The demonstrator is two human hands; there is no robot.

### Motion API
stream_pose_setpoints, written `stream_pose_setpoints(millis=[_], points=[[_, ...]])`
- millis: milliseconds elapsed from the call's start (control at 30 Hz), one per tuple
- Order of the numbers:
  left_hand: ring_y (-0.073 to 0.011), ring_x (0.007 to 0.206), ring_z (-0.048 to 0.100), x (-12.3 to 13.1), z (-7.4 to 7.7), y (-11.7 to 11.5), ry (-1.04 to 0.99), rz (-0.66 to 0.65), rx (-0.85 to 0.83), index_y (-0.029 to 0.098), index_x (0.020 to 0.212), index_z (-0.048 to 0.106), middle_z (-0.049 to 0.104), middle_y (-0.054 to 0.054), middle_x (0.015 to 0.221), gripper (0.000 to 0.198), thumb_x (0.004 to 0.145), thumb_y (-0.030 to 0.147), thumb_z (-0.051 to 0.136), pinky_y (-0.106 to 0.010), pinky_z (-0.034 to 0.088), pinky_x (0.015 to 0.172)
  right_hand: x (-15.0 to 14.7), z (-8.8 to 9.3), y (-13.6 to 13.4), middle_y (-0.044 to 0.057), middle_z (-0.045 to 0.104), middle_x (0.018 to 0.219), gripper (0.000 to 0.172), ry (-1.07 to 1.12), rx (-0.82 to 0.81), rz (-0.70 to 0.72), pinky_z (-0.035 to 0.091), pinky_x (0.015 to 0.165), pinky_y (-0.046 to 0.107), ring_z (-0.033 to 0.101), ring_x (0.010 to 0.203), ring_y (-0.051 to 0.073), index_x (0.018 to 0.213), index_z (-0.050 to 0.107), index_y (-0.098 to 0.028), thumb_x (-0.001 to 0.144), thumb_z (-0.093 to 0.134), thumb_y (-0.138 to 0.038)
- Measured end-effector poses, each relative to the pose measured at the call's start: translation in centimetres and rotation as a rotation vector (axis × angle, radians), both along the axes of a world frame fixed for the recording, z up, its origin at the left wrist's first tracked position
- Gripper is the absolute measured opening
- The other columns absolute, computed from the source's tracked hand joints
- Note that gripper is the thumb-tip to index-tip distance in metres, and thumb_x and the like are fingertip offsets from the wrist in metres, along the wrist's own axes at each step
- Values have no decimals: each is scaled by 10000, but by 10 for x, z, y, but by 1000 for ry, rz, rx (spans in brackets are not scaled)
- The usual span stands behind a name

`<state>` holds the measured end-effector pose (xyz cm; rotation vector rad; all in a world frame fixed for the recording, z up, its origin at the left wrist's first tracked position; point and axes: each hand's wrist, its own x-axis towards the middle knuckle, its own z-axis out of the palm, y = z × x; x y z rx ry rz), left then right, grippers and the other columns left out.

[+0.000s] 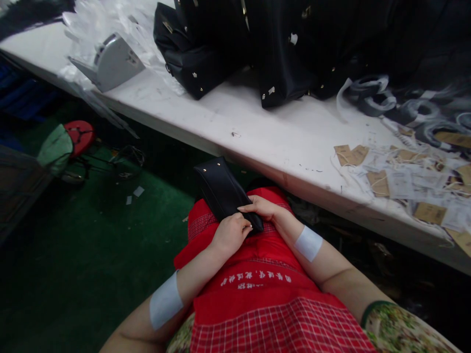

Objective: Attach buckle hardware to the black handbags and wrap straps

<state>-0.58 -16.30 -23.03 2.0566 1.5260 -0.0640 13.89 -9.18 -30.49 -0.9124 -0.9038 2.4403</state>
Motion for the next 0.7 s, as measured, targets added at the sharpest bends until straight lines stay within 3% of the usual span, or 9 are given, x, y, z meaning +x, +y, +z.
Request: stream_pose_setpoints(millis=[333, 400, 500, 567, 700], points=[[-248, 878, 644, 2, -2, 4, -45, -16, -35, 144, 842, 738, 682, -98, 900, 137, 882, 199, 619, -370, 493, 834, 0, -9, 0, 5, 718, 746, 303, -9, -5, 19, 499, 598, 223, 614, 625, 119, 849, 702, -119, 615, 837, -256], [-233, 858, 641, -1, 3, 3, -70, -40, -50, 150, 814, 724, 680, -84, 886, 118, 871, 189, 629, -350, 490, 817, 0, -8, 0, 14, 725, 763, 316, -9, -19, 18, 505, 607, 230, 623, 632, 126, 849, 705, -120, 606, 846, -264], [-179, 788, 623, -14, 18, 0, -276, -107, -164, 175, 767, 686, 668, -32, 830, 59, 824, 191, 684, -284, 480, 758, 0, -3, 0, 29, 739, 815, 369, -11, -47, -2, 527, 651, 260, 650, 676, 153, 882, 707, -131, 585, 862, -285], [-156, 724, 610, -29, 32, 0, -494, -21, -279, 176, 775, 651, 652, -15, 775, 70, 829, 215, 671, -265, 478, 708, 0, 1, 0, 37, 741, 819, 422, -22, -67, -24, 537, 670, 286, 658, 683, 168, 914, 705, -136, 569, 869, -315], [-132, 622, 600, -70, 59, 3, -891, 444, -392, 170, 808, 592, 654, -16, 762, 147, 842, 299, 653, -258, 499, 626, 0, 6, -1, 56, 742, 821, 511, -47, -88, -58, 547, 706, 334, 663, 689, 189, 953, 701, -139, 530, 874, -367]])
